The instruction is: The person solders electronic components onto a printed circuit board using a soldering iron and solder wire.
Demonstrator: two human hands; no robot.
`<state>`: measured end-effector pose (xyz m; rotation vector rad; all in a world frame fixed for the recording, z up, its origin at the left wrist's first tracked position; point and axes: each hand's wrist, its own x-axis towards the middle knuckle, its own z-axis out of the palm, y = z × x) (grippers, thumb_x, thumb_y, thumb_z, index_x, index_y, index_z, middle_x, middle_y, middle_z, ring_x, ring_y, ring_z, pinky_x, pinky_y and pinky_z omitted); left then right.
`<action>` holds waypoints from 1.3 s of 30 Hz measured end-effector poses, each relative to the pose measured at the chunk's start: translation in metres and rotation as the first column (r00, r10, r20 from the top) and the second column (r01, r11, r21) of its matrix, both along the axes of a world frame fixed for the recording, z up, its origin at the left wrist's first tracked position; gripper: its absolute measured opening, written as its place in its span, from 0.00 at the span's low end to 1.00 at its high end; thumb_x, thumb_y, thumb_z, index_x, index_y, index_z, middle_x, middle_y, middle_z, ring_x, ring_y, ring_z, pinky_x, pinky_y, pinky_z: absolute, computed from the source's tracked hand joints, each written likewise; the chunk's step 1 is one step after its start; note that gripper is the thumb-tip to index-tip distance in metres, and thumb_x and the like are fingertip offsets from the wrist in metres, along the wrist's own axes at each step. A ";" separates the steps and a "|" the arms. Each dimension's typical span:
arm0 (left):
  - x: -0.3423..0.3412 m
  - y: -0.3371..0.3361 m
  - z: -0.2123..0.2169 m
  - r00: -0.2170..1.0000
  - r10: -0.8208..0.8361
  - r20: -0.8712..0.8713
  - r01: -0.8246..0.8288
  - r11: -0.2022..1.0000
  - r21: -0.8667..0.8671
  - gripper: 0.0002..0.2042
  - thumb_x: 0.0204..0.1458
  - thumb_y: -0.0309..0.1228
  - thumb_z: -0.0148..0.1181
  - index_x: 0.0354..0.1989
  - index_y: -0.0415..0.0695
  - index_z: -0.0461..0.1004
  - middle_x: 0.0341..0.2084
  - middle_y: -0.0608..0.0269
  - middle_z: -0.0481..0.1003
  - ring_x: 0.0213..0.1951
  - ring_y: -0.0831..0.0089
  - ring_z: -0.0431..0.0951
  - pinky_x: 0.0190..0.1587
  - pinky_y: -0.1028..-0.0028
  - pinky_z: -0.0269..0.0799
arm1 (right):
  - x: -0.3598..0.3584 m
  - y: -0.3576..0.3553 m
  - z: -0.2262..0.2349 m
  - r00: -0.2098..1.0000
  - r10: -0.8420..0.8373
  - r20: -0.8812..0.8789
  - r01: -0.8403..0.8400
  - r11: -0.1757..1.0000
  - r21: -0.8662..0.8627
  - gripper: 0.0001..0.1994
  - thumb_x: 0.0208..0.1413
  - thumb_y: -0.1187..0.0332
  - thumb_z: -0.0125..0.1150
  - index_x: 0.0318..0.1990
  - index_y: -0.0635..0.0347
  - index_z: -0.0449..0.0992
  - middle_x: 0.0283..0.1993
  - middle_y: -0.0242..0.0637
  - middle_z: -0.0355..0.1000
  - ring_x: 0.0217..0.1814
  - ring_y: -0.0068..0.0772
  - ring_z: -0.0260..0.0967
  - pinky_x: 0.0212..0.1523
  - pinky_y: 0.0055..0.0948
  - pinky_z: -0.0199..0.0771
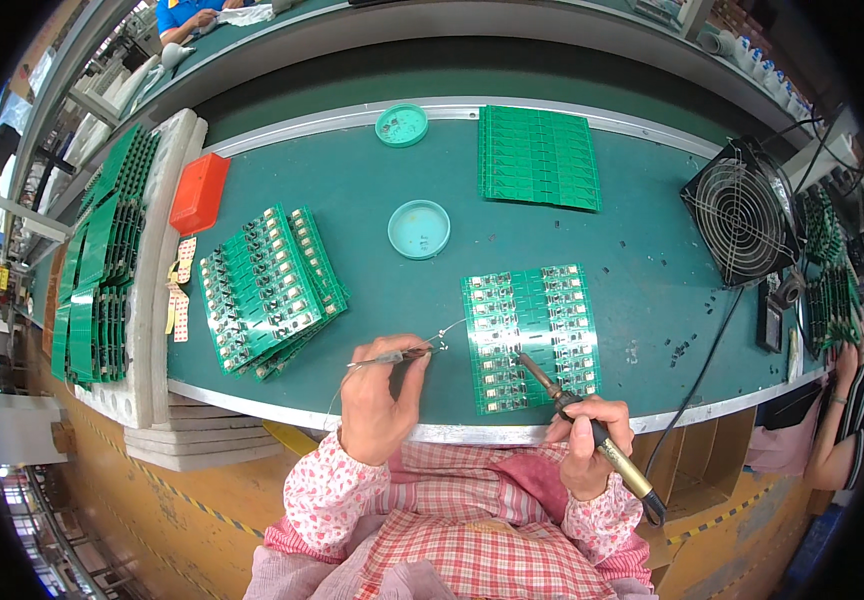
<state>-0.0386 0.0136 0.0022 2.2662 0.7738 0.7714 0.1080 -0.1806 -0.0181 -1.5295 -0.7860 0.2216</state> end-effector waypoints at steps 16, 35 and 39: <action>0.004 -0.001 0.001 1.000 -0.002 -0.006 0.002 0.999 0.036 0.08 0.52 0.18 0.62 0.40 0.39 0.76 0.38 0.57 0.79 0.39 0.58 0.78 0.44 0.66 0.71 | 0.002 0.000 0.000 0.999 0.016 0.043 -0.016 1.000 -0.001 0.05 0.61 0.68 0.56 0.39 0.59 0.73 0.17 0.30 0.74 0.20 0.25 0.73 0.27 0.26 0.72; 0.018 -0.025 0.004 0.986 -0.162 0.033 0.164 0.986 -0.044 0.08 0.52 0.16 0.62 0.40 0.37 0.75 0.37 0.53 0.79 0.37 0.60 0.81 0.40 0.68 0.76 | -0.002 -0.002 -0.003 1.000 -0.023 0.002 0.023 0.999 0.031 0.06 0.59 0.68 0.57 0.40 0.59 0.73 0.16 0.30 0.73 0.20 0.23 0.73 0.26 0.25 0.72; 0.021 -0.026 0.007 0.986 -0.168 0.006 0.168 0.985 -0.033 0.09 0.51 0.16 0.63 0.40 0.38 0.75 0.37 0.53 0.79 0.38 0.58 0.80 0.41 0.66 0.75 | -0.002 -0.004 -0.002 1.000 -0.010 0.007 0.010 1.000 0.009 0.05 0.59 0.68 0.57 0.40 0.59 0.73 0.17 0.30 0.74 0.21 0.24 0.73 0.28 0.26 0.73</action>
